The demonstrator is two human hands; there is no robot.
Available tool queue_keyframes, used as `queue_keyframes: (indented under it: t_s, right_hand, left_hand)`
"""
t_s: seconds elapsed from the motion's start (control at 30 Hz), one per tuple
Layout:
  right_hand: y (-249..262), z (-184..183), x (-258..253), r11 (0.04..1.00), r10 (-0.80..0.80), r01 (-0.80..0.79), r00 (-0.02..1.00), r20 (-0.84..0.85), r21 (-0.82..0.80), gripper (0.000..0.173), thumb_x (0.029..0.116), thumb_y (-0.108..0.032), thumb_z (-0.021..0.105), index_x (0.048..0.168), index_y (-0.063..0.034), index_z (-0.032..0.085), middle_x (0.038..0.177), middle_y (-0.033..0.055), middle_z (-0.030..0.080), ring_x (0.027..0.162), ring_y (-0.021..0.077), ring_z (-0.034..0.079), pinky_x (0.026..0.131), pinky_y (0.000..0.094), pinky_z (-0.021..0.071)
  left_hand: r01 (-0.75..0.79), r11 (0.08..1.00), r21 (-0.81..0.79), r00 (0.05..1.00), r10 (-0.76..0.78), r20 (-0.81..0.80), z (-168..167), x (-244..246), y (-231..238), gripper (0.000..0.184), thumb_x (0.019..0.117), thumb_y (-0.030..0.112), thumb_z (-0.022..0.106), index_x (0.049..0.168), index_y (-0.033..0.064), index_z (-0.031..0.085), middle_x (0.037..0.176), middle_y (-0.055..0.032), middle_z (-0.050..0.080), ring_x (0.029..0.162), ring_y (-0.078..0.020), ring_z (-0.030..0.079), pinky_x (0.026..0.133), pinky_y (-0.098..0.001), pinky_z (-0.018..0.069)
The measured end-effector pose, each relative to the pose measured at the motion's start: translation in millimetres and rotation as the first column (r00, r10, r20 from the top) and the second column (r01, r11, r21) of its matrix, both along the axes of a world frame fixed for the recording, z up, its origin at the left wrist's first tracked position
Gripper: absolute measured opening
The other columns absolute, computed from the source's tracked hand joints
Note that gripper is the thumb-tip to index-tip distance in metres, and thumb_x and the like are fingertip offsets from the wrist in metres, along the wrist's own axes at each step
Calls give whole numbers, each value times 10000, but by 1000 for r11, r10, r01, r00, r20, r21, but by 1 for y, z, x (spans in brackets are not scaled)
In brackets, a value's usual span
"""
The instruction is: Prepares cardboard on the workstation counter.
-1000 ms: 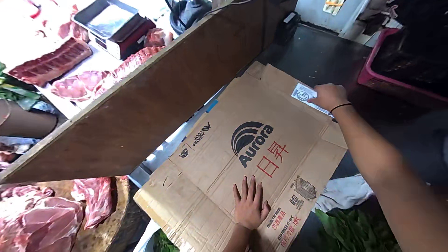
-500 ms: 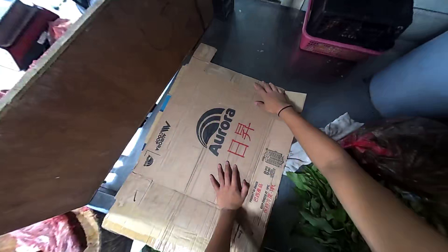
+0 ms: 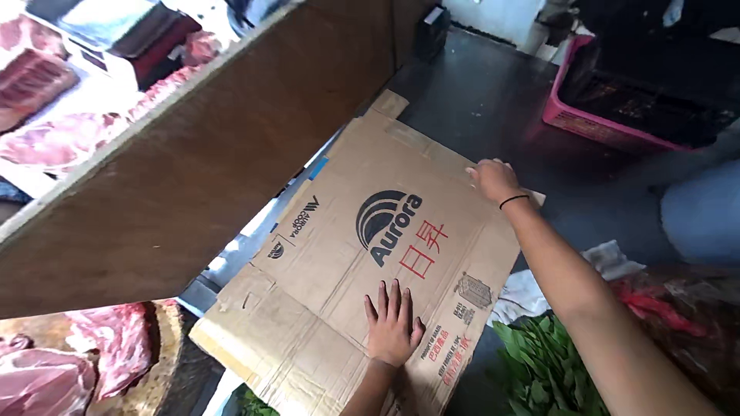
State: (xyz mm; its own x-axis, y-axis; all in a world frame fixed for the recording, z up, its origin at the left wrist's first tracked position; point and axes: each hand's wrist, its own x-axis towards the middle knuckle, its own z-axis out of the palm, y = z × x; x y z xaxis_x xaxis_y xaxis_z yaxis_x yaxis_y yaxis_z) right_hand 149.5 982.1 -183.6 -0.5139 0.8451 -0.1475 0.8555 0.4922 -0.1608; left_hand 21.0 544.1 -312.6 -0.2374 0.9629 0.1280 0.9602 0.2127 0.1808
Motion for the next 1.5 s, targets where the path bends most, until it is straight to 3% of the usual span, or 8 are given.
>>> queue_keyframes:
  t_s: [0.23,0.33,0.47,0.6,0.83,1.03,1.23,1.5]
  right_hand:
    - [83,-13,-123,982,179,-187,971,-161,-38,440,1105,-376,442,1150,-12,685,1183,237,679,1135,427,659,959,635,518]
    - [112,-30,-187,980,25,-97,924,-381,-172,511,1052,-374,581,1398,1,548,1259,277,645,1194,447,626,1043,615,481]
    - [121,-35,-260,841,-505,146,558,-658,-521,907,822,-113,809,1564,22,306,1424,286,541,1289,414,569,1081,572,475]
    - [121,-48,-291,746,-663,138,245,-707,-652,1103,725,-90,875,1599,-4,209,1458,240,533,1325,351,557,1096,518,485]
    - [123,-37,-276,734,-636,118,465,-615,-669,745,796,-221,876,1405,40,536,1381,258,575,1299,384,548,1084,588,450]
    - [134,-38,-299,622,-766,260,397,-505,-739,512,895,-234,706,1312,35,581,1248,244,633,1096,342,678,908,521,584]
    - [134,-16,-284,554,-771,148,464,-437,-819,645,948,-236,720,1476,13,444,1340,202,603,1111,250,670,959,368,553]
    - [133,7,-243,583,-727,192,557,-402,-789,795,884,-409,795,1473,10,465,1418,206,569,1296,308,569,1087,487,465]
  left_hand:
    - [-20,999,-40,1000,21,13,8,1,0,729,901,679,417,1530,321,505,1643,-21,391,1546,-370,262,1173,-775,141]
    - [-15,988,-152,997,26,69,33,-1,6,713,914,651,451,1527,292,516,1632,-43,408,1531,-395,289,1170,-776,167]
    - [-23,979,-204,995,43,91,41,-3,9,702,908,633,498,1515,282,534,1621,-56,424,1521,-402,307,1178,-765,172]
    - [-50,977,-208,993,70,90,41,-4,7,687,895,618,535,1481,263,577,1602,-71,450,1510,-407,327,1187,-753,166]
    - [-25,969,-248,989,60,134,48,-1,7,718,878,609,540,1480,220,580,1604,-117,438,1506,-439,318,1186,-761,140]
    - [-43,973,-229,984,81,158,60,5,8,773,839,611,565,1486,187,569,1596,-146,440,1505,-455,309,1188,-759,143]
    - [-48,975,-216,986,81,149,60,6,8,829,811,631,581,1505,179,545,1595,-160,436,1507,-470,293,1191,-756,143]
    - [7,983,-185,983,27,181,55,6,10,788,819,609,580,1481,183,573,1574,-144,473,1487,-461,342,1177,-766,168]
